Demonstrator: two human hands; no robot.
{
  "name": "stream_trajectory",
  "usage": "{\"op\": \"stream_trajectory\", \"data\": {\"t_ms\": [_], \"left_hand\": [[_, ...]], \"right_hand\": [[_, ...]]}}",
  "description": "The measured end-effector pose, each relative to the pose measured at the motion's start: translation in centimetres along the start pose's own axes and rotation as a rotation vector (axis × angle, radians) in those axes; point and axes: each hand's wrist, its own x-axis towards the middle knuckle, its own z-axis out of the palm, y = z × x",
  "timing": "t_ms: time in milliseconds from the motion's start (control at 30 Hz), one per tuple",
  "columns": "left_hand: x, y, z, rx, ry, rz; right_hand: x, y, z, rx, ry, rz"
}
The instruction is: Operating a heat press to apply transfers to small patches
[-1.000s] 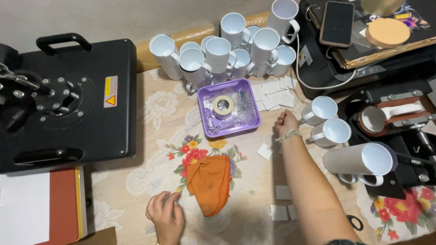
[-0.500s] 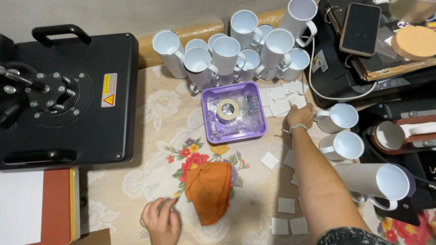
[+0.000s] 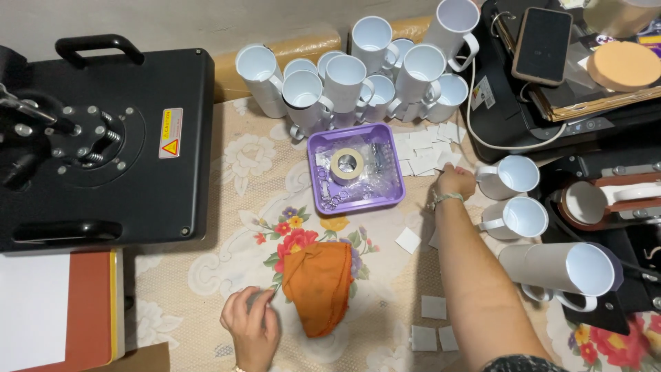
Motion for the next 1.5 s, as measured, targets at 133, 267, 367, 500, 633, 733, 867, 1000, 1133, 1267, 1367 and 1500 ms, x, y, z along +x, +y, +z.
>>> {"op": "stream_trajectory", "data": {"t_ms": [133, 267, 367, 500, 633, 733, 867, 1000, 1133, 1267, 1367, 1500], "left_hand": [[1.1, 1.6, -0.2, -0.121, 0.030, -0.002], [3.8, 4.6, -0.3, -0.277, 0.002, -0.004], [6.8, 6.5, -1.5, -0.543, -0.148, -0.103], [9.6, 7.1, -4.1, -0.956, -0.354, -0.321], [8.8, 4.3, -7.3, -1.231, -0.242, -0.554], [6.7, 0.8, -9.5, -1.357, -0.080, -0.778], [4.5, -5.5, -13.9, -1.293, 0.076, -0.822], [2.2, -14.5, -18.8, -1.288, 0.254, -0.890], [2.8, -20.0, -25.9, -1.282, 0.382, -1.135], [1.4, -28.4, -27.0, -1.292, 0.401, -1.154], [0.7, -32.0, -27.8, -1.308, 0.296, -1.158], [-1.5, -37.1, -26.5, -1.106, 0.268, -0.986]], "right_hand": [[-7.0, -2.9, -6.3, 0.383, -0.078, 0.138], [-16.8, -4.9, -14.8, 0.508, -0.303, 0.165], [-23.3, -2.8, -18.0, 0.475, -0.709, 0.001], [-31.4, -2.2, -20.8, 0.251, -1.241, -0.199], [-37.7, -2.2, -20.8, 0.202, -1.357, -0.302], [-42.2, 0.6, -19.3, 0.199, -1.388, -0.303], [-51.7, 3.1, -17.3, 0.177, -1.434, -0.288], [-63.0, 5.1, -14.1, 0.150, -1.448, -0.308], [-74.9, 5.5, -12.6, 0.122, -1.465, -0.298], [-82.3, 6.6, -9.6, 0.149, -1.485, -0.302], [-83.3, 8.8, -4.4, 0.194, -1.470, -0.285], [-83.8, 7.8, 3.6, 0.068, -1.295, -0.370]]}}
